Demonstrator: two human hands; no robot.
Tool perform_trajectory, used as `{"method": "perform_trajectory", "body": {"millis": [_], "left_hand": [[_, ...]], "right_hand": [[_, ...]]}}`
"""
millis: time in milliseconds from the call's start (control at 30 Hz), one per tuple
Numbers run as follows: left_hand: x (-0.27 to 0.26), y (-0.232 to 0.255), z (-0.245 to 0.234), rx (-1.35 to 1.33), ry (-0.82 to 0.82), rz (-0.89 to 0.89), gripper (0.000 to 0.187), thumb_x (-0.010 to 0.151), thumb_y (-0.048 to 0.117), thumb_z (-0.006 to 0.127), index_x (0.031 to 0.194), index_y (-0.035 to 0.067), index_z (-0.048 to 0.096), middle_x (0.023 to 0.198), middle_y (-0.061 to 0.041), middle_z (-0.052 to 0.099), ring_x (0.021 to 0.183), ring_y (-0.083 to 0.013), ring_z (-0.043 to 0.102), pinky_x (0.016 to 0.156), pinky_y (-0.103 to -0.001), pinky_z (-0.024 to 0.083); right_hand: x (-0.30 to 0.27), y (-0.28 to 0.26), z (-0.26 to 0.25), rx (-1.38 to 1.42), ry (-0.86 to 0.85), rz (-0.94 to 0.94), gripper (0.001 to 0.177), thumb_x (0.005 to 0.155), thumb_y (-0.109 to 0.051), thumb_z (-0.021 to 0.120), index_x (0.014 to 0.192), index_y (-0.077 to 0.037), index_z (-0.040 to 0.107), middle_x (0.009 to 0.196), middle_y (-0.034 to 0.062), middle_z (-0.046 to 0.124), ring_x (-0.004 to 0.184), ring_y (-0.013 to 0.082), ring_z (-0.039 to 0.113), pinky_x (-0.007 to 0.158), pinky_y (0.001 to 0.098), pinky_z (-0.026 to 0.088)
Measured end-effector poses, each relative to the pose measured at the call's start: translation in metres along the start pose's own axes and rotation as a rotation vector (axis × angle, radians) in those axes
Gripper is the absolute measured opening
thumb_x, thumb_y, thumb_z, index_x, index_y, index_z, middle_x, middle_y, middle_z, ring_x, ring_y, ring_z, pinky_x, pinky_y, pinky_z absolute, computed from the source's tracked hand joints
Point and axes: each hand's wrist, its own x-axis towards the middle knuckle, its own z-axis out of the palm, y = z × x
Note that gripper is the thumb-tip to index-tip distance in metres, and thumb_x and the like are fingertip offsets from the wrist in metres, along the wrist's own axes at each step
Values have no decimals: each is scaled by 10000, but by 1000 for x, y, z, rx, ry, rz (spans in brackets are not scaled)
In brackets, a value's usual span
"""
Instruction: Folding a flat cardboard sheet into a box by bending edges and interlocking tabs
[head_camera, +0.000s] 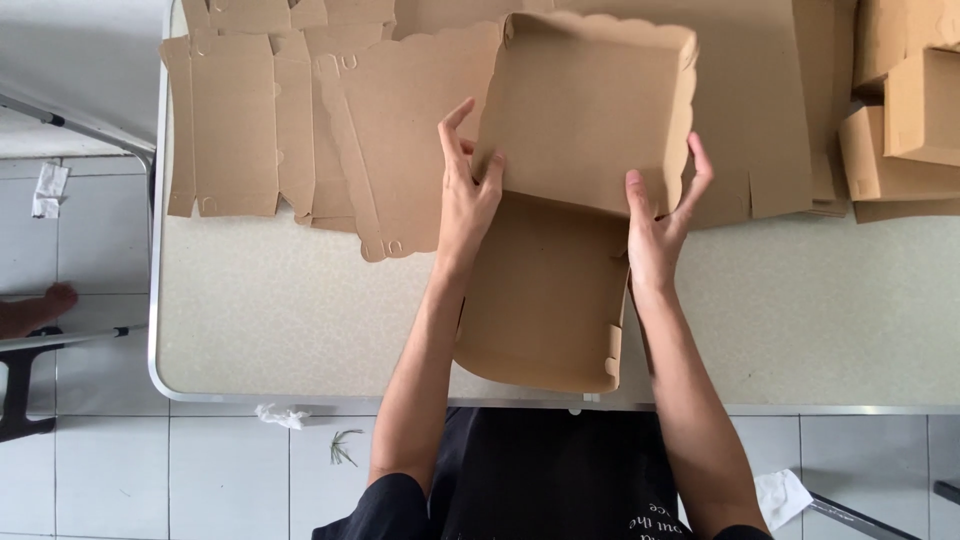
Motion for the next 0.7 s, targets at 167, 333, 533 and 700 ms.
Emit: {"method": "perform_trajectory", "body": {"millis": [167,333,533,700], "left_hand": [[-10,43,2,403,87,211,664,831,-82,552,1394,262,473,1287,-91,421,1110,-231,477,856,-388,535],[-17,53,14,926,-225,736,518,946,-56,606,1419,158,585,1591,-89,369,1522,-315,212,1247,-641,166],[-14,37,25,1170,-379,840,793,933,20,701,1603,185,309,1641,-47,382,1519,-205,384,1262,-357,328],[-7,112,2,1469,-365,538,901,1049,-274,580,1650,143,54,1704,-108,70,1589,-256,104,1310,-404,122]], "right_hand": [[3,4,-9,162,-127,30,550,1038,-156,653,1473,-268,335,1558,77,386,1384,243,503,1166,371,465],[7,13,-12,190,-136,2,546,1052,-234,684,1477,-280,345,1547,86,401,1366,258,494,1121,364,490],[37,8,-4,253,-256,-205,560,1100,-98,665,1560,-165,352,1641,132,367,1523,350,398,1274,462,413],[68,-19,11,273,-421,-381,557,1140,-60,654,1577,-217,346,1614,135,431,1332,310,571,1097,388,555]]}}
